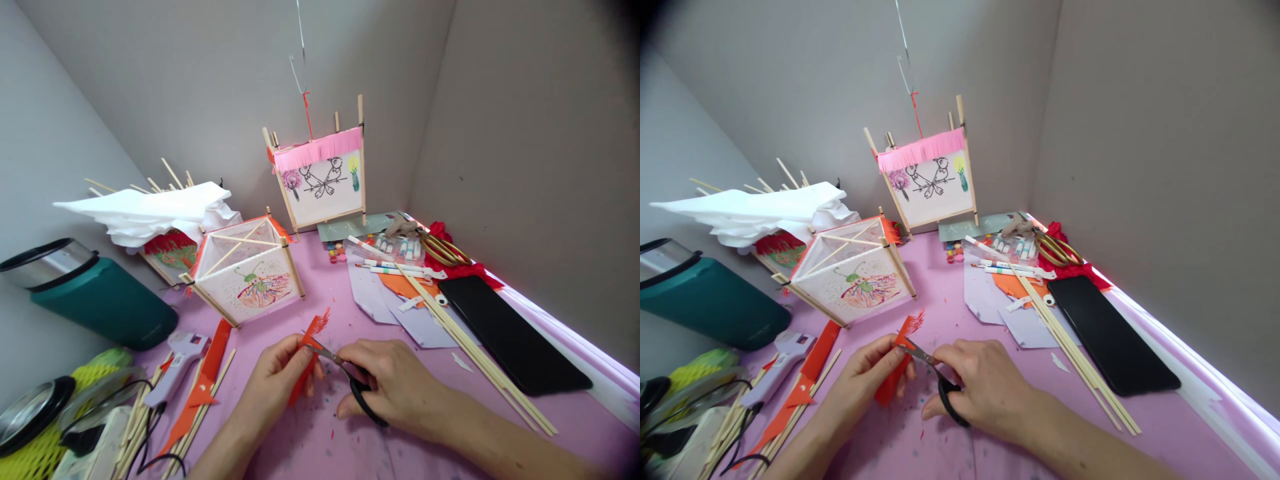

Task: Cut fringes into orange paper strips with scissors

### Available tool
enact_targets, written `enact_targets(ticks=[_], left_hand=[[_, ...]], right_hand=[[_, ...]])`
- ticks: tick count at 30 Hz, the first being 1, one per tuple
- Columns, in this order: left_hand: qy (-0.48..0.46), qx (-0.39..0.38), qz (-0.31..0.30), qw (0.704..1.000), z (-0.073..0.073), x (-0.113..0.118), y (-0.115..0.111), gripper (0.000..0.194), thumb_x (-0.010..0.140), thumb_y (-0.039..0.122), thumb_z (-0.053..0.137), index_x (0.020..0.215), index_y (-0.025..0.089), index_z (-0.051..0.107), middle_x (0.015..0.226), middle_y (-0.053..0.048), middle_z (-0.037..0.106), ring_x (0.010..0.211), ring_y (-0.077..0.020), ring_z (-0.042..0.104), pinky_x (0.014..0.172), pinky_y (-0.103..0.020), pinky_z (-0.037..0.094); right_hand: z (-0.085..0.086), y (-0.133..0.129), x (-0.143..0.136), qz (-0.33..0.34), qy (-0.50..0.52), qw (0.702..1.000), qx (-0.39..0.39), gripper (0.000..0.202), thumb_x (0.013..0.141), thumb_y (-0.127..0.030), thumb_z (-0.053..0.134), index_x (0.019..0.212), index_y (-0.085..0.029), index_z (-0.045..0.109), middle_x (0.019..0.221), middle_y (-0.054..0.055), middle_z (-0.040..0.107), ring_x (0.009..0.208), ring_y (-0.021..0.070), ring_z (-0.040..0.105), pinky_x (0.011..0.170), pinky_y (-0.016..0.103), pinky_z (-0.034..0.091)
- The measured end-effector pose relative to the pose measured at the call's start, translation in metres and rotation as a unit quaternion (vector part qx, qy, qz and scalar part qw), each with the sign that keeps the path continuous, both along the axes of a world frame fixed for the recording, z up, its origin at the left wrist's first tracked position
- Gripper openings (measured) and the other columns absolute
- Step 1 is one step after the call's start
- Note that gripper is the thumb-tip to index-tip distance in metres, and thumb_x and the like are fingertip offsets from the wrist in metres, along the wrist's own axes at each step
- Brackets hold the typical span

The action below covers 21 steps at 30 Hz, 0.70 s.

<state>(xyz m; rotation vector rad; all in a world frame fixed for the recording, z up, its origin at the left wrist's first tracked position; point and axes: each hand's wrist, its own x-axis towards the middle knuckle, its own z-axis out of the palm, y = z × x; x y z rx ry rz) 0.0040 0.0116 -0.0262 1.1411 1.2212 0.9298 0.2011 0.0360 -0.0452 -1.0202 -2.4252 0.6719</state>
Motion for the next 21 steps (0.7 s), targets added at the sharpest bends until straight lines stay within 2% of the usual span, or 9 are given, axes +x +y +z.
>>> enact_targets(ticks=[7, 14, 21], left_hand=[[-0.007, -0.003, -0.006, 1.000, -0.0019, -0.0008, 0.0006, 0.029, 0.079, 0.044, 0.059, 0.077, 0.015, 0.059, 0.063, 0.000, 0.063, 0.045, -0.0080, 0.050, 0.044, -0.019, 0.036], [-0.004, -0.004, -0.004, 1.000, 0.0006, 0.0011, 0.0005, 0.028, 0.080, 0.043, 0.058, 0.077, 0.015, 0.059, 0.054, 0.002, 0.059, 0.043, -0.0082, 0.048, 0.043, -0.018, 0.033], [-0.010, -0.016, 0.005, 1.000, 0.0018, 0.0024, -0.0017, 0.028, 0.082, 0.043, 0.055, 0.077, 0.015, 0.056, 0.061, -0.001, 0.063, 0.045, -0.0092, 0.050, 0.045, -0.019, 0.035]], right_hand=[[0.0005, -0.0011, 0.0003, 0.003, 0.002, 1.000, -0.006, 0.048, 0.070, -0.064, 0.062, 0.091, -0.021, 0.063, 0.069, -0.001, 0.059, 0.059, 0.0123, 0.050, 0.055, 0.022, 0.031], [-0.0016, -0.0009, 0.0000, 0.000, 0.001, 1.000, -0.002, 0.049, 0.071, -0.066, 0.059, 0.088, -0.020, 0.063, 0.067, -0.001, 0.059, 0.057, 0.0124, 0.049, 0.054, 0.022, 0.030], [-0.0016, -0.0004, -0.0007, 0.005, 0.009, 1.000, 0.008, 0.045, 0.075, -0.063, 0.058, 0.086, -0.020, 0.063, 0.067, -0.001, 0.060, 0.057, 0.0122, 0.050, 0.054, 0.023, 0.029]])
